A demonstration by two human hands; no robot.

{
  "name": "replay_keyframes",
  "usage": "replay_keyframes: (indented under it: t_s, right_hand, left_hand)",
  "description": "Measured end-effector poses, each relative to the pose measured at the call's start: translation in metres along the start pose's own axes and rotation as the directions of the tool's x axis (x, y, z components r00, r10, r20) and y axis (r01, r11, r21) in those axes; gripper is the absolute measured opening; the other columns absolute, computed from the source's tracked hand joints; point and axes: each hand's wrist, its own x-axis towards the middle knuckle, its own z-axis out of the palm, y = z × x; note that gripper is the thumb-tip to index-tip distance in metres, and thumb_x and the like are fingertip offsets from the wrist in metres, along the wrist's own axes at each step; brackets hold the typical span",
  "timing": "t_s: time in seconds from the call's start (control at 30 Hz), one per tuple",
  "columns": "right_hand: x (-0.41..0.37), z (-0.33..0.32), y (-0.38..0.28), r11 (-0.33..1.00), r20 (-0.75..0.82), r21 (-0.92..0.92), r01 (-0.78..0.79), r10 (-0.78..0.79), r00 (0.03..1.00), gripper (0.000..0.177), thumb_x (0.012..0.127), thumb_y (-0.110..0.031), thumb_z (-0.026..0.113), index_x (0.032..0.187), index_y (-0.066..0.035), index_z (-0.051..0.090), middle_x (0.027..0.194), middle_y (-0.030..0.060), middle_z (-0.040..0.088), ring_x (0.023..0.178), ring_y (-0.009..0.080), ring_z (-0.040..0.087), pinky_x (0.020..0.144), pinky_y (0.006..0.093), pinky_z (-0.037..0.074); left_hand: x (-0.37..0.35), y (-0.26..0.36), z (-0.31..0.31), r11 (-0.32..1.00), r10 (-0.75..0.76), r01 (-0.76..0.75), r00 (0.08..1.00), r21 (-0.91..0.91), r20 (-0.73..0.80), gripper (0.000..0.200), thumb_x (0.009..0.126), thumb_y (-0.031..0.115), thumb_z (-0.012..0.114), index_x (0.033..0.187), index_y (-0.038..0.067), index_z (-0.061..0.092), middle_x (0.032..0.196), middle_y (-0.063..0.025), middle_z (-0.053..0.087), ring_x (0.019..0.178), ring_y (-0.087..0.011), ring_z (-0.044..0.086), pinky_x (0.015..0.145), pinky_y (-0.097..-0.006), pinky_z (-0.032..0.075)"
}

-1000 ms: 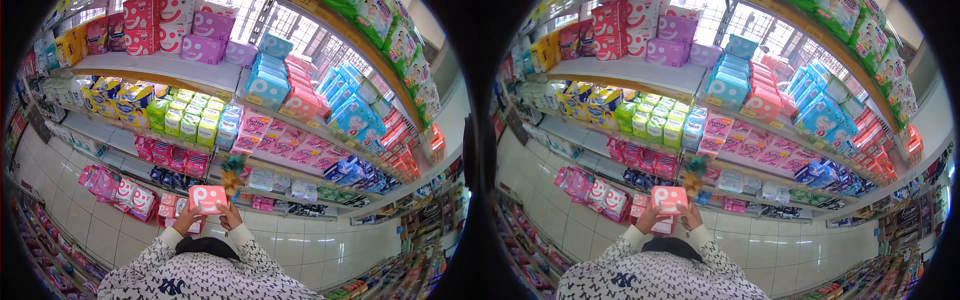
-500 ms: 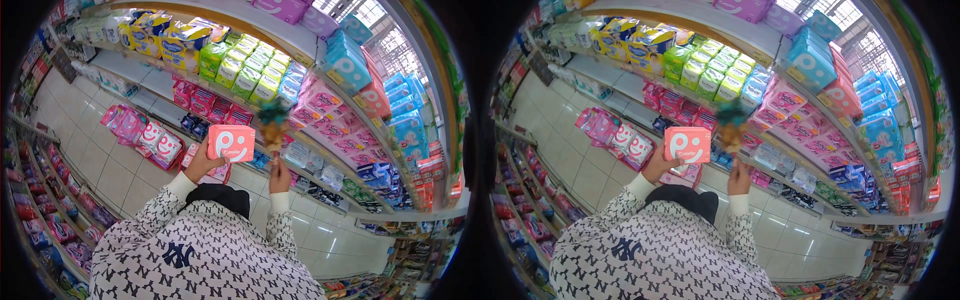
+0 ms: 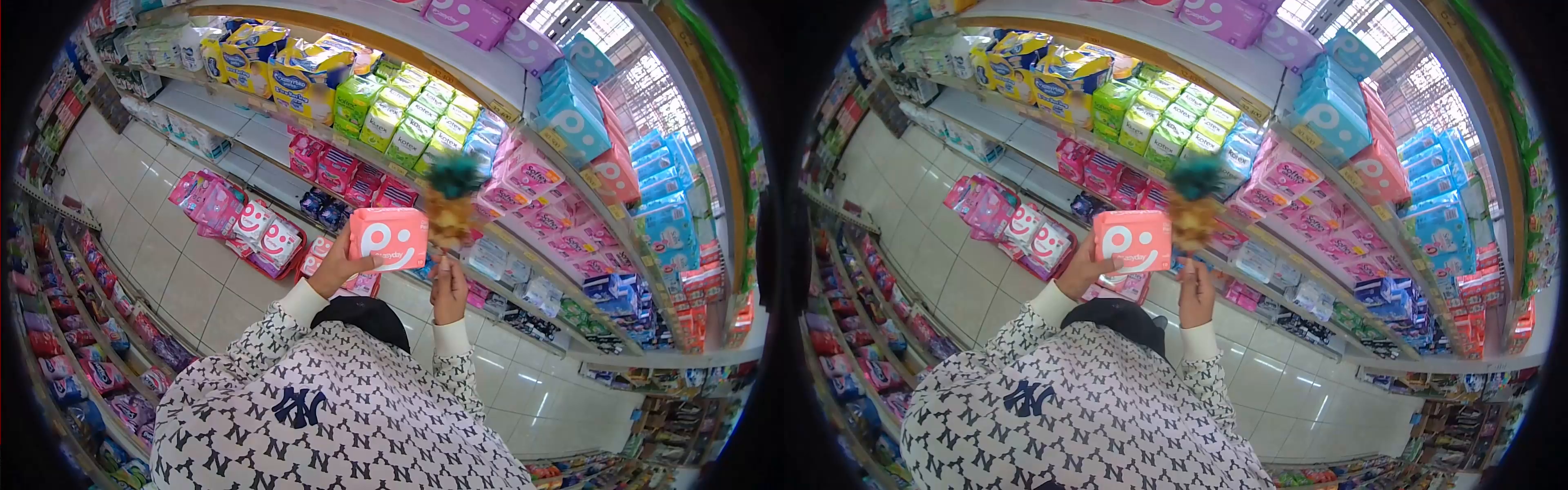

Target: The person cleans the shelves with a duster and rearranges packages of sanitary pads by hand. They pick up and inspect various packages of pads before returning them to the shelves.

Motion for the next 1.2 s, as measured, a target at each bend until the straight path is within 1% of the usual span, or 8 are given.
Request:
replay_keyframes:
  t_s: [0.17,0.37,0.47,0.6,0.83,0.93,1.1,1.2]
  right_hand:
    - [-0.005,0.003,0.013,0.934,0.006,-0.259,0.247,-0.254,0.967,0.023,0.098,-0.02,0.057,0.105,0.0,0.064,0.076,0.0012,0.059,0.067,0.0067,0.052,0.062,0.023,0.043]
    - [-0.047,-0.001,-0.022,0.856,0.14,-0.464,0.231,-0.186,0.972,0.023,0.096,-0.022,0.059,0.106,-0.003,0.069,0.075,0.0079,0.064,0.062,0.011,0.056,0.059,0.0251,0.045]
    - [-0.025,-0.02,0.03,0.799,-0.009,-0.6,-0.032,0.033,0.999,0.025,0.096,-0.023,0.059,0.105,-0.003,0.07,0.082,0.0114,0.068,0.072,0.0128,0.062,0.067,0.0269,0.049]
    - [-0.031,-0.02,0.017,0.978,-0.145,-0.211,0.008,-0.039,0.989,0.028,0.095,-0.025,0.062,0.102,0.001,0.07,0.079,0.0077,0.067,0.075,0.0072,0.059,0.069,0.0233,0.047]
    - [-0.002,0.013,0.06,0.956,-0.045,-0.254,0.15,-0.166,0.985,0.035,0.096,-0.037,0.06,0.106,-0.004,0.065,0.082,0.0032,0.064,0.052,0.0062,0.048,0.049,0.021,0.039]
    - [-0.016,0.025,0.002,0.775,0.248,0.398,-0.491,0.425,0.871,0.045,0.095,-0.049,0.055,0.115,-0.008,0.058,0.083,0.0009,0.061,0.041,0.0036,0.035,0.037,0.0184,0.027]
    - [-0.019,0.04,0.02,0.714,0.306,0.397,-0.577,0.49,0.816,0.038,0.094,-0.05,0.054,0.109,-0.015,0.053,0.08,-0.0038,0.055,0.037,0.0014,0.024,0.032,0.0177,0.017]
    - [-0.021,0.046,0.01,0.768,0.153,0.472,-0.433,0.412,0.898,0.033,0.093,-0.036,0.06,0.117,-0.017,0.05,0.088,-0.0042,0.055,0.038,0.0012,0.025,0.033,0.0173,0.018]
  left_hand:
    - [0.002,-0.015,-0.006,0.957,0.153,-0.114,0.979,0.266,-0.131,0.067,0.078,0.014,0.077,0.134,0.003,0.043,0.123,-0.0075,0.057,0.111,-0.0163,0.056,0.096,-0.0325,0.046]
    - [-0.002,0.001,-0.052,0.185,0.511,-0.452,0.803,0.873,0.307,0.068,0.063,0.021,0.084,0.124,0.008,0.056,0.123,-0.0114,0.06,0.117,-0.026,0.054,0.103,-0.0423,0.037]
    - [-0.008,0.008,-0.051,0.289,0.512,-0.437,0.822,0.852,0.248,0.07,0.06,0.021,0.083,0.123,0.01,0.055,0.121,-0.0088,0.063,0.114,-0.026,0.058,0.11,-0.0474,0.026]
    - [-0.013,0.01,-0.057,0.271,0.503,-0.465,0.815,0.843,0.288,0.069,0.065,0.035,0.083,0.124,0.011,0.055,0.122,-0.0088,0.061,0.116,-0.0241,0.058,0.114,-0.0533,0.019]
    - [-0.02,0.014,-0.054,0.231,0.372,-0.608,0.776,0.759,0.508,0.07,0.067,0.035,0.082,0.126,0.009,0.054,0.127,-0.0106,0.06,0.122,-0.0261,0.055,0.117,-0.054,0.012]
    - [-0.024,0.013,-0.046,0.074,0.319,-0.694,0.697,0.716,0.642,0.065,0.071,0.04,0.079,0.127,0.018,0.056,0.133,-0.0083,0.056,0.127,-0.0267,0.048,0.116,-0.0581,0.011]
    - [-0.031,0.02,-0.04,-0.167,0.175,-0.669,0.703,0.724,0.689,0.075,0.07,0.05,0.077,0.136,0.024,0.053,0.152,-0.0128,0.031,0.14,-0.0362,0.025,0.113,-0.0637,0.009]
    - [-0.034,0.0,-0.05,0.376,0.204,-0.494,0.869,0.784,0.45,0.119,0.064,0.055,0.082,0.152,0.013,0.015,0.155,-0.0223,0.015,0.142,-0.0392,0.018,0.115,-0.0548,0.016]
